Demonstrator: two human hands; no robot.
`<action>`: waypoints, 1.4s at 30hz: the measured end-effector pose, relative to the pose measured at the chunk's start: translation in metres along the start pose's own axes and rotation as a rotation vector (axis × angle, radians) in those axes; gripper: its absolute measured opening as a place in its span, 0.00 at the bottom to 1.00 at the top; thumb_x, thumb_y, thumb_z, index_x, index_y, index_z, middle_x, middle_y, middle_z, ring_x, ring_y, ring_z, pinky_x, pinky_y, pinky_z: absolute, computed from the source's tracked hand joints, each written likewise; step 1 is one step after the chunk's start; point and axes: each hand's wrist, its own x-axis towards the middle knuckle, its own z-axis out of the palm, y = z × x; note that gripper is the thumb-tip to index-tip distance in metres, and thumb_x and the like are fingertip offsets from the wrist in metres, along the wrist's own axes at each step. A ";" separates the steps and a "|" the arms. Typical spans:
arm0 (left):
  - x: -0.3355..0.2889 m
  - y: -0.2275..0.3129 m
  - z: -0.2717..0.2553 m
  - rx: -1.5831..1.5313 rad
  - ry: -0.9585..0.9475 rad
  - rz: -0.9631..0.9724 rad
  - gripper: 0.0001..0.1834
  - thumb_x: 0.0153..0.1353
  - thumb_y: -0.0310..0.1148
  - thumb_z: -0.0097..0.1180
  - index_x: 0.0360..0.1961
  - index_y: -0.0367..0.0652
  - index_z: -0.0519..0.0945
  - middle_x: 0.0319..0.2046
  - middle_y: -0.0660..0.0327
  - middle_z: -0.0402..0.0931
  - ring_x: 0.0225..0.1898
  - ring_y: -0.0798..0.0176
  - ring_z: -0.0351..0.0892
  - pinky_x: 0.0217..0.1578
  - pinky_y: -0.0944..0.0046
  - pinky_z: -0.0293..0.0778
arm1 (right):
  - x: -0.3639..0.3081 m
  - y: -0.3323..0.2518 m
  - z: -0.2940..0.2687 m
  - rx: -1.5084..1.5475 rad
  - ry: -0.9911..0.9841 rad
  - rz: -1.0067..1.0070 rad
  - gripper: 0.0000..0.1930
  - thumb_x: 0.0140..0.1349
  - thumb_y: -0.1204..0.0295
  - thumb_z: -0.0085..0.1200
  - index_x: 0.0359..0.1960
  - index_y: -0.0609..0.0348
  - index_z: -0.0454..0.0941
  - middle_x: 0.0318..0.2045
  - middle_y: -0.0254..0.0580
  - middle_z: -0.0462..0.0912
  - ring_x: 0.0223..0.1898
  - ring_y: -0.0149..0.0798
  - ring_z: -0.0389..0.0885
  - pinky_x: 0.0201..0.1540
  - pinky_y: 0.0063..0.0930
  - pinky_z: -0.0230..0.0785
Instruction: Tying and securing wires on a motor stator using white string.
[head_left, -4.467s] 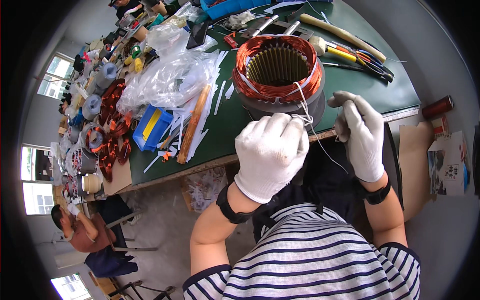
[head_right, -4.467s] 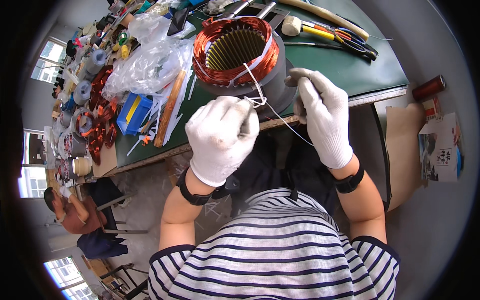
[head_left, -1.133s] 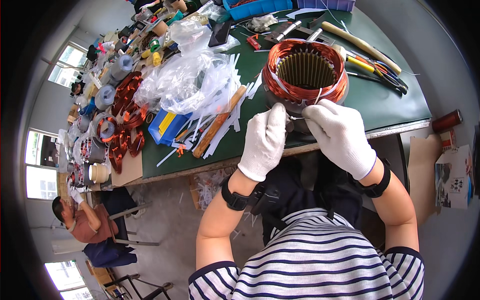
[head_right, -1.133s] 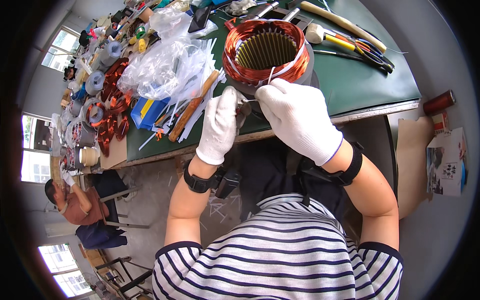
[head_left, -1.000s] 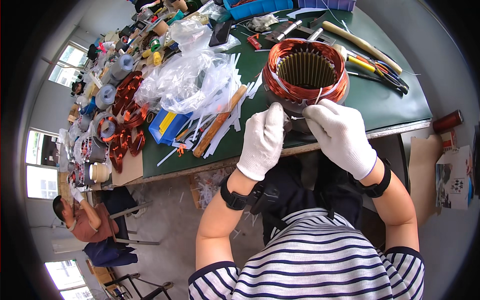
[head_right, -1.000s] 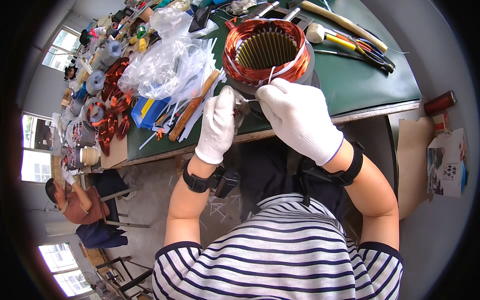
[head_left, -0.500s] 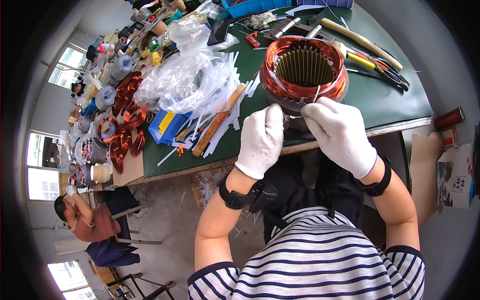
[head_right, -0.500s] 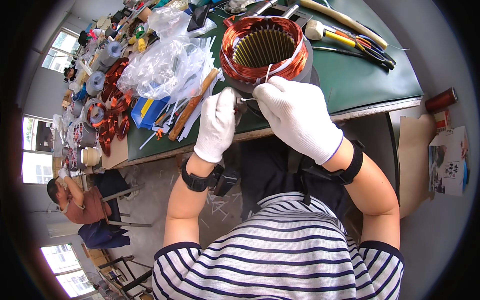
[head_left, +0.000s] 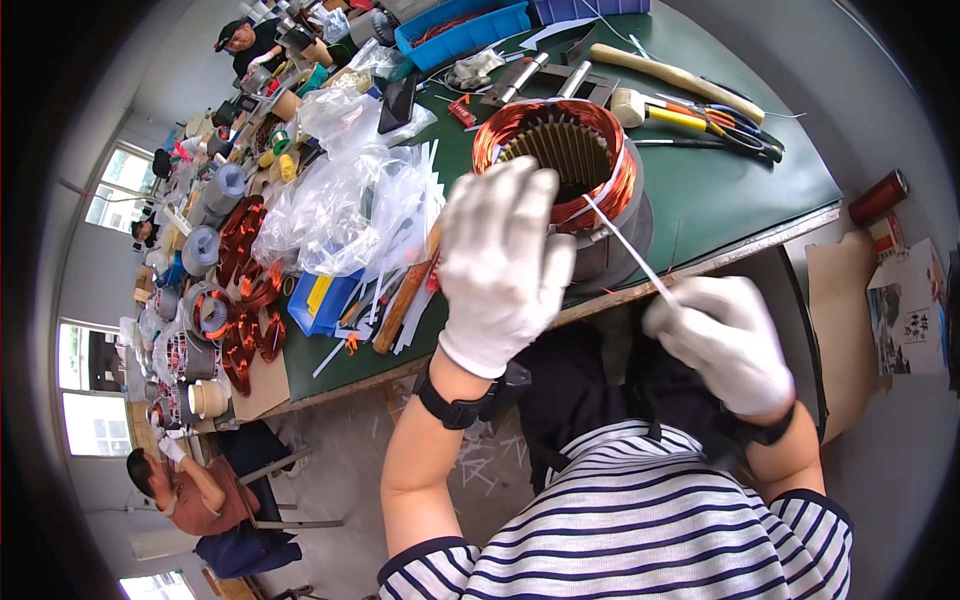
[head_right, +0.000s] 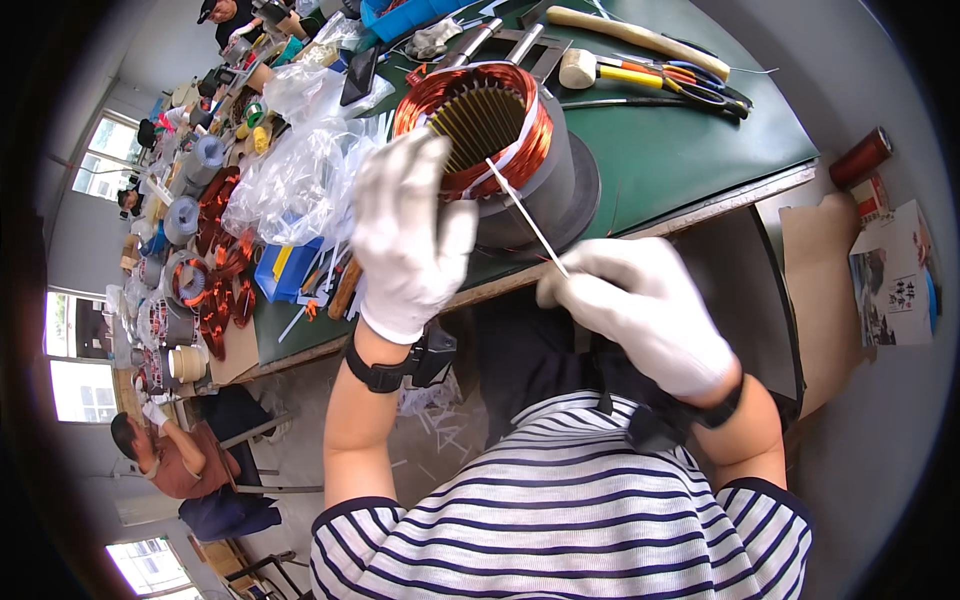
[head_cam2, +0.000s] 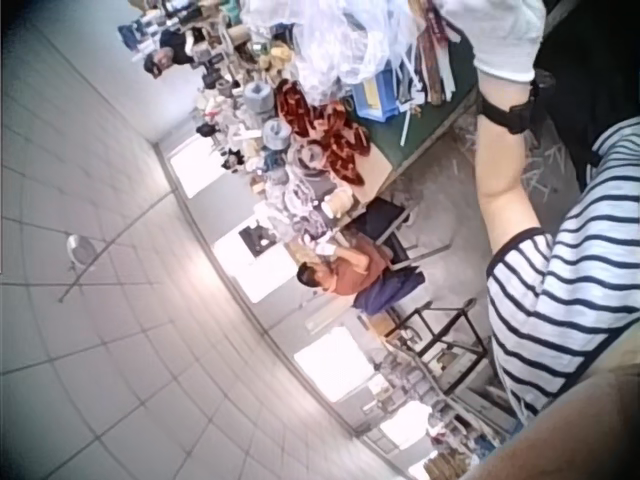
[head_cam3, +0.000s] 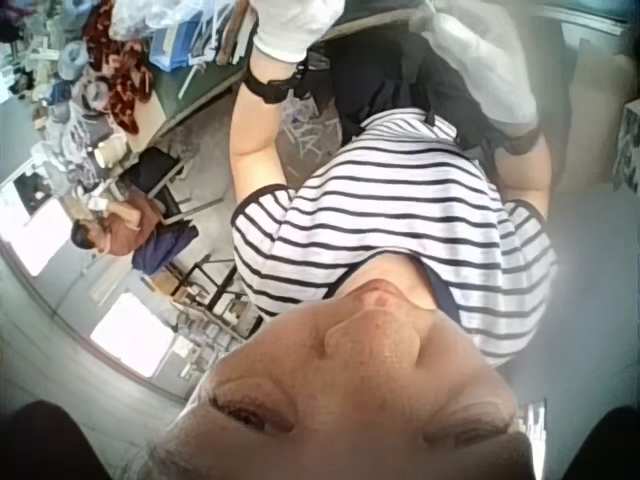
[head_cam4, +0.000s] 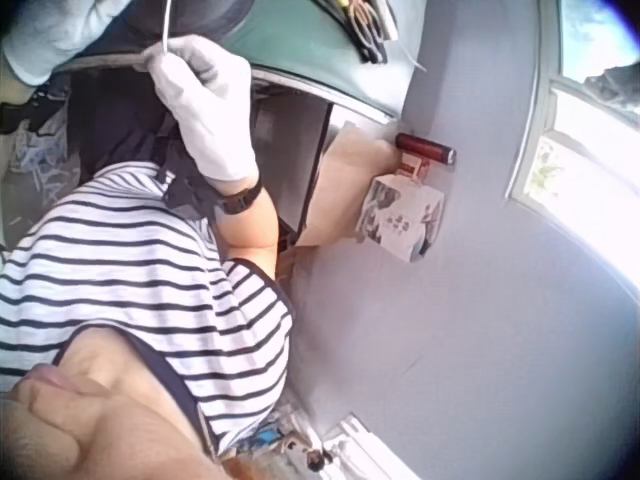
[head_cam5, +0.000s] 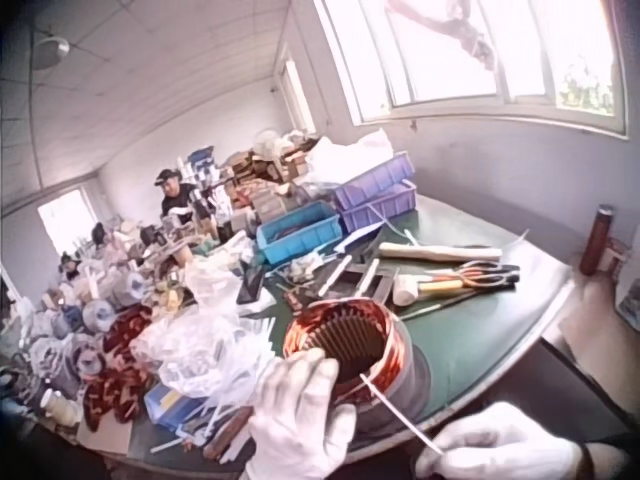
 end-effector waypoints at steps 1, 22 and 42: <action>0.010 0.004 0.004 -0.082 -0.071 0.014 0.25 0.51 0.33 0.61 0.51 0.37 0.74 0.46 0.49 0.75 0.48 0.45 0.74 0.56 0.49 0.67 | -0.010 -0.021 -0.003 -0.001 0.009 -0.171 0.10 0.60 0.73 0.49 0.32 0.68 0.81 0.21 0.32 0.76 0.21 0.21 0.67 0.24 0.15 0.59; 0.020 0.019 0.026 -0.016 -0.241 0.011 0.27 0.51 0.40 0.62 0.52 0.40 0.75 0.27 0.60 0.73 0.31 0.58 0.74 0.35 0.57 0.67 | 0.042 -0.030 -0.023 -0.656 0.235 -0.128 0.14 0.62 0.68 0.49 0.30 0.71 0.77 0.17 0.46 0.74 0.18 0.33 0.72 0.25 0.29 0.65; 0.019 -0.011 0.017 -0.183 -0.257 0.108 0.24 0.52 0.39 0.62 0.51 0.45 0.78 0.26 0.62 0.73 0.29 0.56 0.72 0.34 0.56 0.66 | 0.050 -0.001 0.015 -0.835 0.111 0.037 0.17 0.61 0.62 0.51 0.21 0.63 0.78 0.19 0.58 0.77 0.26 0.56 0.79 0.34 0.46 0.71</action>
